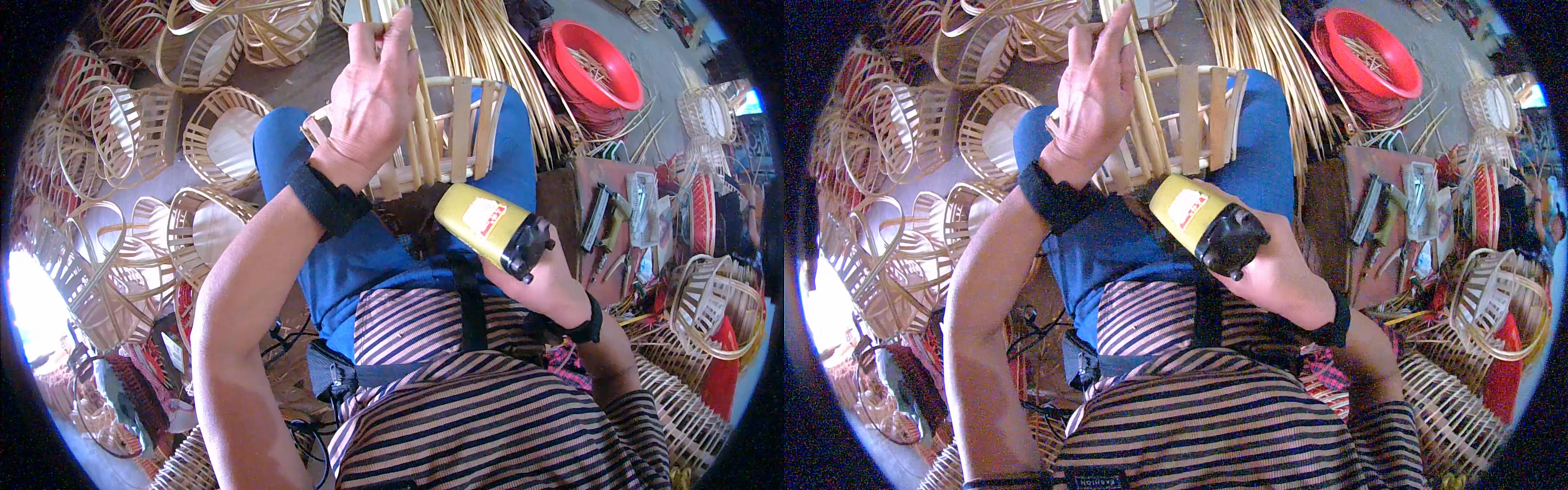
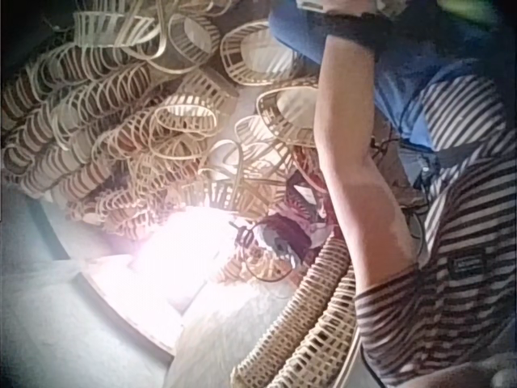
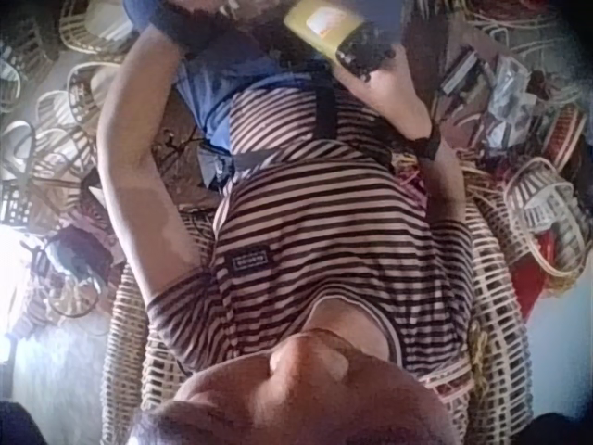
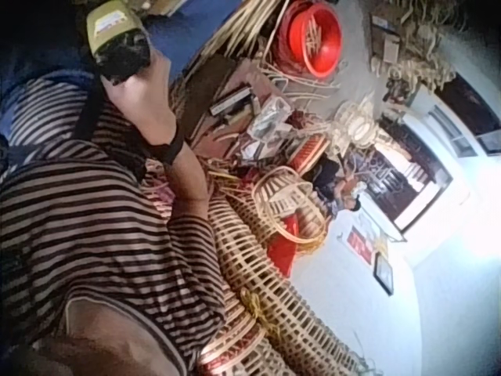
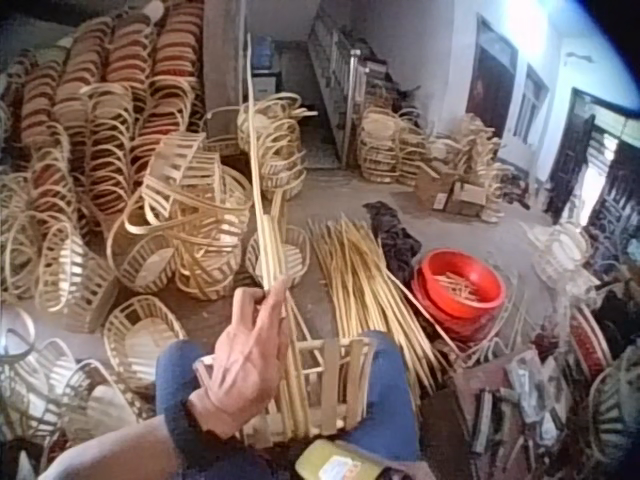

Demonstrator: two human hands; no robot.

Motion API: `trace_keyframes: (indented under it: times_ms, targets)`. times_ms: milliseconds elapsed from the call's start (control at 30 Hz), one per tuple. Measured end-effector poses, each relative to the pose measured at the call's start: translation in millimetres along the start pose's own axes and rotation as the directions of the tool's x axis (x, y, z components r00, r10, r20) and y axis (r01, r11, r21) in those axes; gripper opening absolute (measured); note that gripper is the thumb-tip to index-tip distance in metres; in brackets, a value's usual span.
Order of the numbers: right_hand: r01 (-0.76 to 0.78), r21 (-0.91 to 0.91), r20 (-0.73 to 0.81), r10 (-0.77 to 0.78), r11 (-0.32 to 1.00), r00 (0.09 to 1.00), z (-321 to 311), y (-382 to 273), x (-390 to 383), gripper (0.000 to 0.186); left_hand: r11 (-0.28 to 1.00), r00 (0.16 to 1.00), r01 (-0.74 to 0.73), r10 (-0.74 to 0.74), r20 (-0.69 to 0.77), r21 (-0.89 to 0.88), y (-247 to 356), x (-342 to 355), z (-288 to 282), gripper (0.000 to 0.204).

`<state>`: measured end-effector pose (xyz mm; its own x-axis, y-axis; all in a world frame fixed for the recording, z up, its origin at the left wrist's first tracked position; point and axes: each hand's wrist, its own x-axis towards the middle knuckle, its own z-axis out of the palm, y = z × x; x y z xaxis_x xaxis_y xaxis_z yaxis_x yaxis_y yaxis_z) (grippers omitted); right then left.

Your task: The person assembles wooden baskets by attaching handles and rim supports using a pneumatic nail gun and hand tools, handling various wooden components and finished baskets in a workshop environment.

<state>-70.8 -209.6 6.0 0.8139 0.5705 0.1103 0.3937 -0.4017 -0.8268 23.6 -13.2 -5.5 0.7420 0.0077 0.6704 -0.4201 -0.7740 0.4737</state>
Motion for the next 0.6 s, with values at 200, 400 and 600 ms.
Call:
trace_keyframes:
  times_ms: [200,400,600]
  targets:
    - [0.033,-0.127,-0.052,-0.040,0.991,0.998,-12.4,10.9,-11.1,0.033,0.963,0.978,0.198,-0.182,0.097,-0.185,-10.0,12.5,0.8,0.034]
    - [-0.199,0.345,-0.120,0.253,0.917,0.960,-32.4,-5.5,18.9,0.027,0.456,0.612,0.763,-0.278,0.741,-0.459,-16.7,35.3,-27.5,0.037]
    - [-0.252,0.399,-0.060,0.299,0.882,0.952,-34.6,-3.1,31.3,0.027,0.387,0.646,0.752,-0.266,0.715,-0.534,-8.3,24.4,-24.2,0.034]
